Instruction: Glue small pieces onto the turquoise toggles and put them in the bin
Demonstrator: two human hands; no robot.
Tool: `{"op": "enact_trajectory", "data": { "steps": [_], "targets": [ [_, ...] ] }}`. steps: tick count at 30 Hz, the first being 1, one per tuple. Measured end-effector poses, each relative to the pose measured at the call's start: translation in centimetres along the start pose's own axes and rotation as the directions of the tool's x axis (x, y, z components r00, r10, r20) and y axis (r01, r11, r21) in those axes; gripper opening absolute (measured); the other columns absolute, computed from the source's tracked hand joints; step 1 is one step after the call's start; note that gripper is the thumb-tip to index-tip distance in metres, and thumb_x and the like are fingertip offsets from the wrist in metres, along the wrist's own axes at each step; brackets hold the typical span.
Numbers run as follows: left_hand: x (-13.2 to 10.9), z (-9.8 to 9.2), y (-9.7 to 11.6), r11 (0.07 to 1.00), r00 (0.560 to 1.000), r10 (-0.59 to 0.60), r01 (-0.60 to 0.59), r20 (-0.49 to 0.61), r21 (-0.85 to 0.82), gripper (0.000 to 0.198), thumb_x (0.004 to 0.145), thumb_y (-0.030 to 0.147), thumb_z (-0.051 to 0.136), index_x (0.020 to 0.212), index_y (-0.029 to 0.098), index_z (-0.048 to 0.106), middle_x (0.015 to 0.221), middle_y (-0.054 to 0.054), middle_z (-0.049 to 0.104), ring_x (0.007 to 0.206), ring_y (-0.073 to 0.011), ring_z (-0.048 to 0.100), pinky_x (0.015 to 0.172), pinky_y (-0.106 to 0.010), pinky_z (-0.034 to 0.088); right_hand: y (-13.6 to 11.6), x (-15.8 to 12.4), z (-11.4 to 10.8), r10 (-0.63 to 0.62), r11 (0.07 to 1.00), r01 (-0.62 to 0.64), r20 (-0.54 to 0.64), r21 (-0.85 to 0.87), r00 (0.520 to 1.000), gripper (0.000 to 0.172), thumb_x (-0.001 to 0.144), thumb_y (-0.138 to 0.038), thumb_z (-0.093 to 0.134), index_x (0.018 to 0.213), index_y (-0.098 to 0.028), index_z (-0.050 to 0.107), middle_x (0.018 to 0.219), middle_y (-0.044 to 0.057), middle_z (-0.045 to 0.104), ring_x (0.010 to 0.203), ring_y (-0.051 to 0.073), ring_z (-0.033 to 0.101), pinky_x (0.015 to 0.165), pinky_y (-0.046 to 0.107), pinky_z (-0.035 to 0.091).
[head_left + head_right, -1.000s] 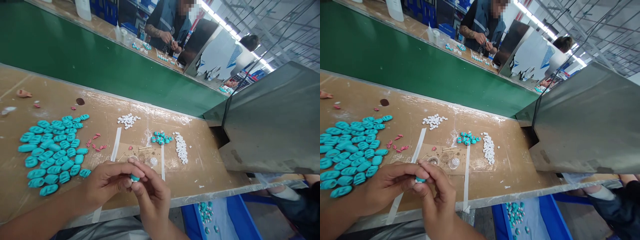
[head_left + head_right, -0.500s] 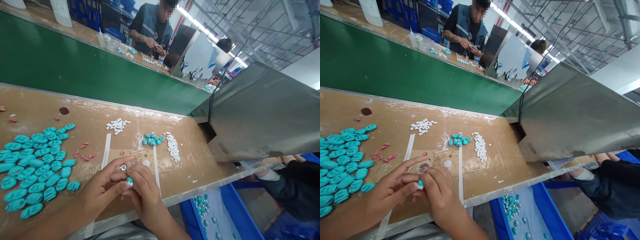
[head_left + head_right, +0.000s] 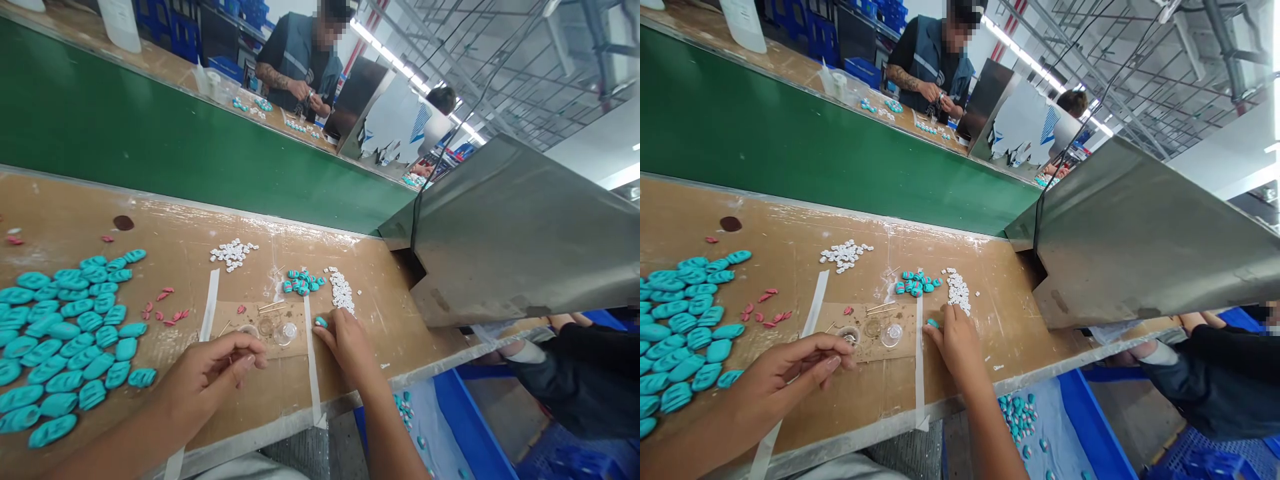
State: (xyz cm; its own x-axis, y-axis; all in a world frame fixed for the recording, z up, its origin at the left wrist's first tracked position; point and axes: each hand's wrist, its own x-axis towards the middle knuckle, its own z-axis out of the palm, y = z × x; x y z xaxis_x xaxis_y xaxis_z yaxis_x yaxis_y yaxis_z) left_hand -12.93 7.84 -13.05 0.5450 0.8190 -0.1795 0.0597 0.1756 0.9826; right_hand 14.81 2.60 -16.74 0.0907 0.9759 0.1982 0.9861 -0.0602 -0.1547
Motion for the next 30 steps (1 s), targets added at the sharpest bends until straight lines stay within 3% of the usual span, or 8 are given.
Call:
{"op": "enact_trajectory", "data": {
  "steps": [3,5,11,15,19,23,26,30],
  "targets": [
    [0.0,0.1,0.1,1.000,1.000,0.018,-0.018,-0.018,0.007,0.013,0.082,0.029,0.062,0.084,0.022,0.074,0.073,-0.001,0.075,0.055,-0.0130,0.057,0.055,-0.021,0.048,-1.2,2.3,-0.6,-0.042,0.999,0.042,-0.001,0.015,0.999,0.019,0.095,-0.034,0.055,0.106,-0.020,0.060,0.101,0.011,0.065,0.093,0.025,0.062,0.078,0.034,0.048],
    [0.1,0.1,-0.1,0.999,0.999,0.035,-0.035,-0.027,0.015,0.015,0.083,0.030,0.061,0.083,0.023,0.074,0.071,-0.002,0.074,0.053,-0.0129,0.056,0.054,-0.021,0.047,-1.9,3.9,-0.1,-0.068,0.997,0.068,0.016,0.023,0.998,0.010,0.093,-0.026,0.057,0.101,-0.021,0.062,0.101,0.010,0.065,0.097,0.025,0.061,0.081,0.034,0.048],
    [0.4,-0.2,-0.2,0.998,0.997,0.064,-0.063,-0.052,0.011,0.015,0.084,0.031,0.063,0.083,0.025,0.076,0.069,-0.001,0.074,0.055,-0.0148,0.059,0.056,-0.022,0.049,-1.6,6.2,2.8,-0.012,0.999,0.011,0.019,0.052,1.000,0.006,0.085,-0.014,0.061,0.082,-0.018,0.063,0.087,0.009,0.063,0.080,0.023,0.058,0.069,0.032,0.044],
    [0.3,-0.2,0.0,0.997,0.995,0.026,-0.033,-0.092,-0.077,0.014,0.084,0.032,0.065,0.084,0.023,0.076,0.071,-0.002,0.074,0.056,-0.0143,0.058,0.058,-0.023,0.051,-1.8,5.4,1.4,0.007,0.988,-0.003,-0.027,0.155,1.000,0.004,0.087,-0.018,0.058,0.084,-0.018,0.059,0.082,0.005,0.060,0.074,0.019,0.056,0.065,0.029,0.044],
    [0.4,-0.3,-0.3,0.981,0.994,-0.054,0.034,-0.099,-0.193,0.028,0.082,0.038,0.071,0.105,0.022,0.075,0.105,-0.009,0.077,0.086,-0.0217,0.070,0.069,-0.026,0.058,-5.8,3.5,-1.8,-0.012,0.952,0.045,-0.110,0.302,0.994,0.008,0.094,-0.025,0.050,0.091,-0.020,0.056,0.075,-0.001,0.055,0.065,0.014,0.052,0.060,0.025,0.044],
    [0.8,-0.6,-0.9,0.948,0.998,-0.068,0.065,0.002,-0.313,0.041,0.078,0.039,0.079,0.116,0.025,0.073,0.122,-0.010,0.073,0.116,-0.0274,0.065,0.094,-0.033,0.056,-11.1,1.7,-2.6,-0.174,0.764,0.305,-0.274,0.569,0.946,0.005,0.094,-0.022,0.053,0.097,-0.023,0.057,0.075,0.000,0.056,0.066,0.013,0.054,0.057,0.025,0.045],
    [1.2,-0.9,-1.1,0.928,0.996,-0.089,0.087,0.012,-0.363,0.033,0.075,0.037,0.082,0.106,0.025,0.078,0.108,-0.007,0.078,0.109,-0.0263,0.068,0.090,-0.031,0.058,-12.4,0.8,-1.4,-0.251,0.736,0.392,-0.316,0.552,0.915,0.026,0.095,-0.017,0.054,0.120,-0.023,0.055,0.086,0.004,0.060,0.076,0.016,0.058,0.065,0.028,0.051],
    [1.7,-1.0,-0.7,0.877,0.987,-0.135,0.076,-0.092,-0.474,0.034,0.075,0.036,0.082,0.104,0.021,0.077,0.085,-0.004,0.077,0.077,-0.0182,0.070,0.072,-0.029,0.062,-10.3,0.2,-0.4,-0.283,0.738,0.341,-0.192,0.582,0.940,0.048,0.094,-0.015,0.055,0.140,-0.026,0.044,0.108,0.009,0.061,0.097,0.020,0.060,0.081,0.034,0.053]
  ]
}}
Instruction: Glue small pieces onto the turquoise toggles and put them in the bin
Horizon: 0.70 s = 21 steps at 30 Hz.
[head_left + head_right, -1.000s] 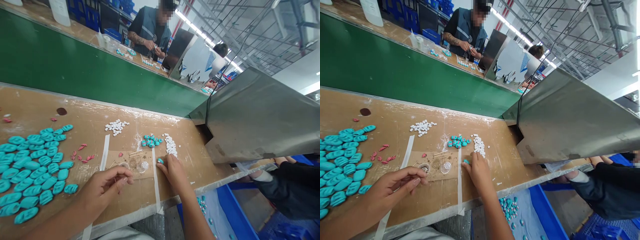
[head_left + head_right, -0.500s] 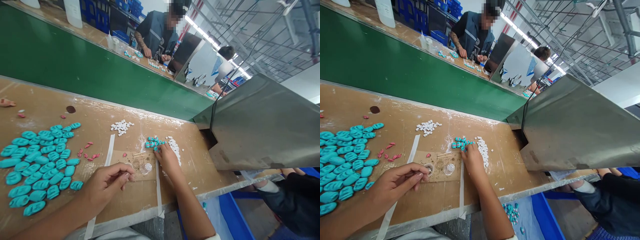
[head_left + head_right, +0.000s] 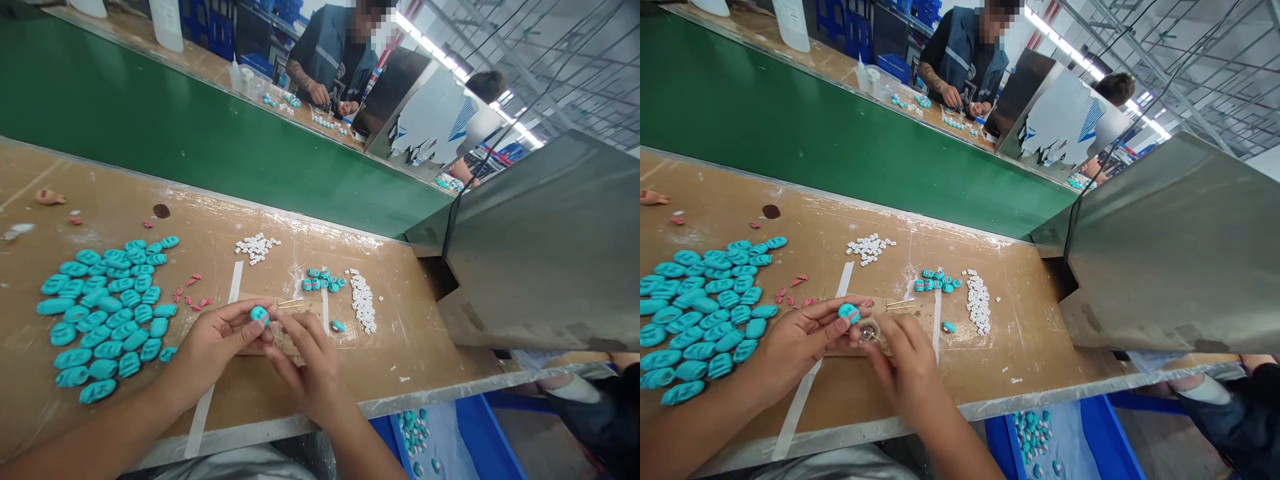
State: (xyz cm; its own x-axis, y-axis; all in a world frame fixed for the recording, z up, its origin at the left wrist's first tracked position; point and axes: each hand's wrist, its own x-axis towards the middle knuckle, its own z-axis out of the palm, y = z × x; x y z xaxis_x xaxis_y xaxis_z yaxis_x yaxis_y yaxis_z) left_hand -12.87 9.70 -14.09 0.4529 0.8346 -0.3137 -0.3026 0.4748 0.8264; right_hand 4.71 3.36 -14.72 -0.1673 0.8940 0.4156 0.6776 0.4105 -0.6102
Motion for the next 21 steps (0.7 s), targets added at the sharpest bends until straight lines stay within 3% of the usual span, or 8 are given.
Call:
{"op": "enact_trajectory", "data": {
  "steps": [2,5,9,12,17,21],
  "targets": [
    [0.1,0.1,0.4,0.998,0.998,0.037,-0.039,-0.052,-0.044,0.037,0.076,0.037,0.081,0.108,0.019,0.074,0.078,-0.002,0.075,0.065,-0.0146,0.067,0.064,-0.026,0.061,0.8,-0.3,-0.9,0.010,0.997,-0.009,0.012,-0.077,1.000,0.043,0.094,-0.012,0.053,0.135,-0.027,0.049,0.105,0.008,0.062,0.095,0.020,0.058,0.080,0.034,0.051],
    [0.3,0.2,0.7,0.992,0.992,0.079,-0.088,-0.097,-0.088,0.041,0.077,0.037,0.081,0.112,0.019,0.069,0.075,0.000,0.074,0.062,-0.0133,0.066,0.058,-0.024,0.059,1.3,0.1,-1.8,-0.059,0.969,0.075,0.073,-0.237,0.996,0.030,0.095,-0.012,0.051,0.121,-0.025,0.061,0.098,0.007,0.064,0.088,0.020,0.056,0.073,0.033,0.048],
    [0.4,0.0,0.7,0.993,0.988,0.087,-0.097,-0.127,-0.074,0.039,0.075,0.035,0.082,0.106,0.018,0.068,0.082,-0.002,0.077,0.065,-0.0135,0.068,0.062,-0.025,0.060,1.6,0.7,-1.4,-0.167,0.928,0.216,0.179,-0.305,0.970,0.024,0.097,-0.017,0.053,0.116,-0.026,0.065,0.098,0.006,0.070,0.086,0.020,0.055,0.073,0.035,0.043],
    [0.5,0.0,0.7,0.996,0.988,0.082,-0.086,-0.132,-0.027,0.039,0.074,0.034,0.083,0.106,0.016,0.069,0.087,-0.005,0.078,0.070,-0.0149,0.070,0.066,-0.025,0.060,2.0,0.6,-0.9,-0.210,0.917,0.262,0.194,-0.300,0.958,0.024,0.099,-0.015,0.048,0.114,-0.023,0.065,0.095,0.005,0.072,0.083,0.019,0.052,0.071,0.035,0.039],
    [0.3,0.2,1.0,0.993,0.987,0.086,-0.073,-0.136,0.098,0.040,0.072,0.036,0.082,0.105,0.015,0.072,0.082,-0.006,0.078,0.072,-0.0195,0.070,0.066,-0.032,0.062,2.2,-0.1,-1.5,-0.126,0.959,0.154,0.130,-0.239,0.984,0.023,0.097,-0.009,0.044,0.104,-0.019,0.064,0.094,0.007,0.067,0.082,0.018,0.051,0.071,0.035,0.039],
    [0.1,0.5,1.0,0.987,0.990,0.061,-0.040,-0.127,0.158,0.042,0.072,0.037,0.081,0.106,0.015,0.073,0.079,-0.006,0.078,0.070,-0.0211,0.071,0.066,-0.035,0.063,1.4,0.1,-2.1,0.003,0.999,-0.006,-0.083,-0.042,0.997,0.017,0.096,-0.011,0.047,0.098,-0.021,0.060,0.088,0.005,0.060,0.082,0.018,0.055,0.072,0.033,0.045]
  ]
}}
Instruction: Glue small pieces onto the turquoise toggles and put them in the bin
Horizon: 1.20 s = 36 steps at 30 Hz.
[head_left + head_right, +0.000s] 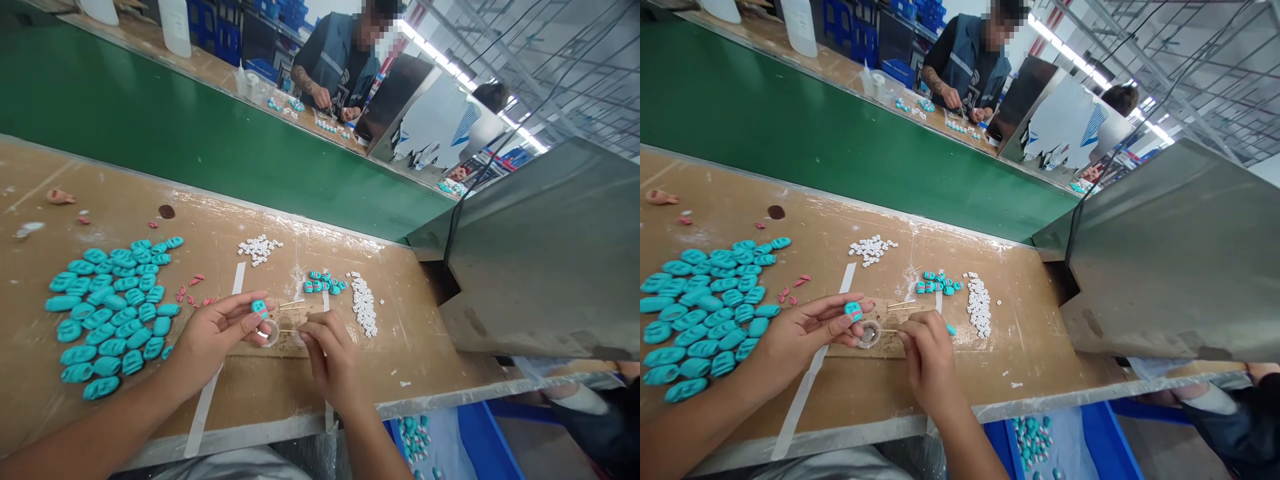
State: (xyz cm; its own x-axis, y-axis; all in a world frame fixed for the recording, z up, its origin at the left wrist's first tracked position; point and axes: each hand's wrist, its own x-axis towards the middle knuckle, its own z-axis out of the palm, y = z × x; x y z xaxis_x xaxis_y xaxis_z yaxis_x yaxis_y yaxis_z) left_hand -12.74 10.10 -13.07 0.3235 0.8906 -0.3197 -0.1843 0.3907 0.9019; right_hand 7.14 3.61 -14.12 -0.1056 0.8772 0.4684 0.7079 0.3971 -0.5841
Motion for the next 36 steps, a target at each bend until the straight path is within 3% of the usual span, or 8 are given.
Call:
{"op": "enact_trajectory", "data": {
  "steps": [3,6,11,17,30,36],
  "targets": [
    [-0.1,0.1,-0.1,1.000,0.999,-0.012,0.011,0.036,0.014,0.041,0.070,0.038,0.082,0.104,0.015,0.074,0.082,-0.006,0.078,0.069,-0.0204,0.071,0.064,-0.034,0.064,-1.0,0.7,0.0,0.099,0.990,-0.076,-0.198,0.123,0.975,0.015,0.096,-0.013,0.047,0.091,-0.022,0.058,0.081,0.002,0.056,0.078,0.016,0.056,0.068,0.030,0.046],
    [-0.2,0.1,-0.4,1.000,0.995,-0.015,0.016,0.102,-0.002,0.037,0.072,0.035,0.081,0.105,0.017,0.076,0.082,-0.004,0.078,0.070,-0.0192,0.070,0.063,-0.031,0.064,-1.9,1.4,0.4,0.137,0.980,-0.092,-0.268,0.175,0.953,0.015,0.097,-0.016,0.047,0.088,-0.023,0.057,0.078,0.001,0.054,0.075,0.016,0.055,0.066,0.029,0.045],
    [-0.5,-0.1,-1.0,0.999,0.979,-0.036,0.039,0.199,-0.011,0.035,0.079,0.029,0.076,0.113,0.020,0.075,0.077,-0.001,0.076,0.070,-0.0176,0.070,0.066,-0.030,0.063,-2.4,1.5,1.2,0.150,0.962,-0.091,-0.218,0.259,0.964,0.014,0.098,-0.018,0.048,0.089,-0.022,0.057,0.081,0.001,0.054,0.078,0.015,0.054,0.069,0.029,0.044],
    [-0.8,0.1,-0.8,0.999,0.973,-0.029,0.034,0.227,-0.018,0.032,0.080,0.026,0.075,0.112,0.020,0.076,0.069,0.000,0.074,0.068,-0.0169,0.069,0.065,-0.027,0.063,-2.1,1.3,1.4,0.169,0.952,-0.117,-0.167,0.284,0.971,0.014,0.098,-0.018,0.048,0.089,-0.023,0.057,0.082,0.001,0.054,0.080,0.015,0.054,0.071,0.029,0.044],
    [-0.6,-0.4,-1.3,0.999,0.965,-0.050,0.051,0.257,0.004,0.042,0.080,0.031,0.075,0.120,0.017,0.071,0.070,0.000,0.075,0.068,-0.0167,0.070,0.066,-0.027,0.063,-2.7,1.5,0.8,0.053,0.993,-0.039,-0.132,0.109,0.990,0.016,0.094,-0.008,0.047,0.096,-0.022,0.056,0.086,0.002,0.055,0.081,0.014,0.055,0.072,0.028,0.045],
    [-0.6,-0.5,-1.5,0.998,0.970,-0.059,0.049,0.236,0.047,0.042,0.082,0.032,0.074,0.121,0.019,0.071,0.071,0.000,0.075,0.068,-0.0164,0.070,0.068,-0.027,0.063,-2.8,1.1,0.4,0.013,1.000,-0.008,-0.169,0.029,0.985,0.018,0.093,-0.005,0.048,0.096,-0.021,0.057,0.087,0.002,0.056,0.082,0.015,0.055,0.073,0.029,0.045]
  ]
}}
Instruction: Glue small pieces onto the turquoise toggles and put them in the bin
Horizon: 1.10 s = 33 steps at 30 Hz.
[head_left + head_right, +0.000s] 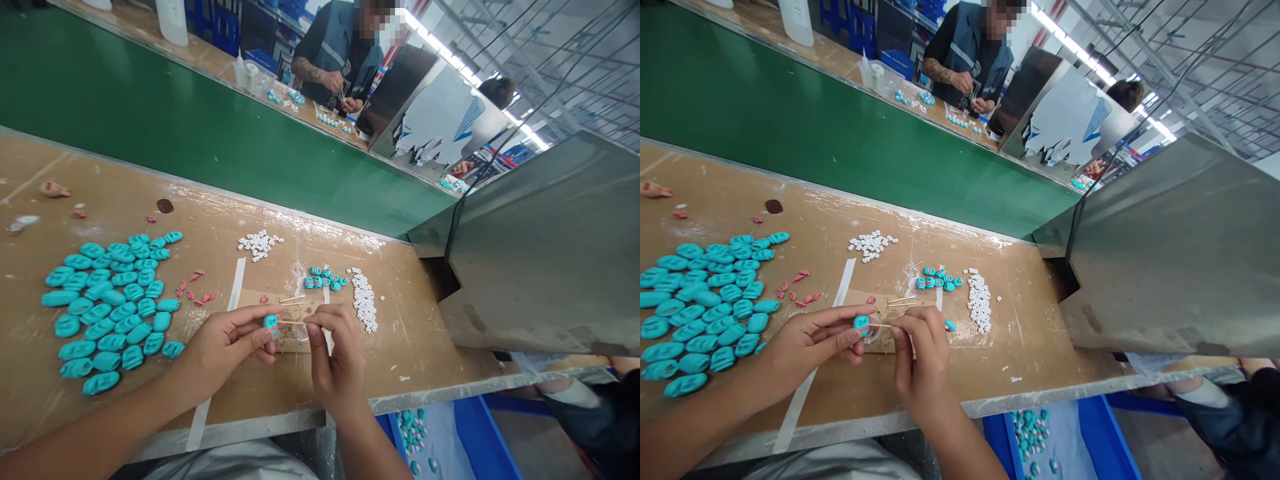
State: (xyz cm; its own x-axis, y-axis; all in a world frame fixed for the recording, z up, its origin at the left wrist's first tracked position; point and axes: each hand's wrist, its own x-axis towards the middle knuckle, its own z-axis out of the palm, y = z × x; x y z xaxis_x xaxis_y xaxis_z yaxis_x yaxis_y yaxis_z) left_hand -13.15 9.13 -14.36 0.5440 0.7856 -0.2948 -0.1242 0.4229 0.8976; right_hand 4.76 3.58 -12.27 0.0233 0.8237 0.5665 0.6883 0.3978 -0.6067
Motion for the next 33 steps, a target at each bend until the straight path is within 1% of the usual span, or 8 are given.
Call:
{"op": "enact_trajectory", "data": {
  "steps": [5,8,15,20,23,26,30,33],
  "targets": [
    [0.2,0.3,0.6,1.000,0.999,0.014,-0.014,-0.034,0.000,0.039,0.076,0.034,0.078,0.112,0.018,0.075,0.067,0.001,0.074,0.063,-0.0152,0.068,0.063,-0.026,0.063,0.4,-0.5,-0.3,0.040,0.999,-0.038,-0.083,0.036,0.996,0.020,0.092,-0.004,0.049,0.098,-0.021,0.058,0.088,0.003,0.057,0.083,0.016,0.056,0.074,0.031,0.046],
    [0.3,0.3,1.1,0.999,0.995,0.026,-0.028,-0.100,-0.020,0.036,0.076,0.035,0.079,0.109,0.019,0.076,0.070,0.001,0.074,0.065,-0.0148,0.068,0.064,-0.025,0.064,0.8,-0.5,-0.4,0.015,0.999,-0.017,-0.104,-0.028,0.995,0.017,0.094,-0.008,0.049,0.097,-0.022,0.058,0.086,0.002,0.057,0.082,0.016,0.056,0.072,0.031,0.045],
    [0.4,0.4,1.8,0.992,0.976,0.087,-0.103,-0.200,-0.074,0.038,0.071,0.038,0.083,0.104,0.020,0.077,0.069,0.001,0.074,0.062,-0.0137,0.068,0.060,-0.023,0.064,1.0,-0.5,0.2,-0.092,0.958,0.140,0.198,-0.249,0.976,0.012,0.098,-0.014,0.048,0.090,-0.019,0.056,0.083,0.003,0.060,0.077,0.017,0.050,0.068,0.032,0.037],
    [0.5,0.3,1.7,0.992,0.980,0.088,-0.103,-0.177,-0.076,0.037,0.073,0.038,0.082,0.105,0.021,0.077,0.065,0.003,0.072,0.058,-0.0126,0.068,0.060,-0.021,0.063,1.4,-0.4,1.4,-0.196,0.854,0.346,0.377,-0.388,0.905,0.020,0.097,-0.012,0.048,0.079,-0.017,0.058,0.079,0.004,0.061,0.075,0.018,0.046,0.068,0.033,0.032],
    [0.5,0.2,1.7,0.993,0.982,0.088,-0.100,-0.169,-0.066,0.035,0.074,0.037,0.082,0.105,0.021,0.077,0.065,0.003,0.072,0.058,-0.0124,0.068,0.062,-0.021,0.063,2.1,-0.6,1.4,-0.171,0.845,0.364,0.447,-0.393,0.878,0.020,0.096,-0.012,0.049,0.080,-0.017,0.059,0.080,0.004,0.061,0.075,0.018,0.046,0.068,0.034,0.031],
    [0.5,0.2,1.8,0.994,0.981,0.077,-0.090,-0.178,-0.068,0.034,0.074,0.035,0.082,0.104,0.021,0.077,0.074,0.001,0.075,0.061,-0.0129,0.068,0.062,-0.022,0.063,2.3,-0.9,0.7,-0.083,0.912,0.219,0.365,-0.348,0.927,0.011,0.096,-0.014,0.051,0.090,-0.018,0.060,0.087,0.005,0.062,0.081,0.018,0.050,0.072,0.034,0.035],
    [0.5,0.3,1.5,0.996,0.988,0.055,-0.064,-0.141,-0.059,0.034,0.072,0.035,0.082,0.103,0.020,0.077,0.097,-0.004,0.078,0.064,-0.0135,0.067,0.060,-0.025,0.064,1.4,-0.5,-0.5,-0.057,0.974,0.072,0.075,-0.216,0.996,0.011,0.094,-0.009,0.052,0.093,-0.019,0.057,0.086,0.004,0.059,0.081,0.017,0.053,0.072,0.033,0.040],
    [0.4,0.2,1.0,0.998,0.995,0.034,-0.038,-0.091,-0.046,0.037,0.074,0.035,0.081,0.108,0.021,0.076,0.081,-0.001,0.075,0.065,-0.0140,0.065,0.059,-0.025,0.064,0.2,0.1,-0.8,-0.120,0.982,0.112,-0.042,-0.149,0.992,0.014,0.092,-0.006,0.052,0.094,-0.020,0.056,0.083,0.003,0.056,0.076,0.016,0.053,0.068,0.031,0.043]
  ]
}}
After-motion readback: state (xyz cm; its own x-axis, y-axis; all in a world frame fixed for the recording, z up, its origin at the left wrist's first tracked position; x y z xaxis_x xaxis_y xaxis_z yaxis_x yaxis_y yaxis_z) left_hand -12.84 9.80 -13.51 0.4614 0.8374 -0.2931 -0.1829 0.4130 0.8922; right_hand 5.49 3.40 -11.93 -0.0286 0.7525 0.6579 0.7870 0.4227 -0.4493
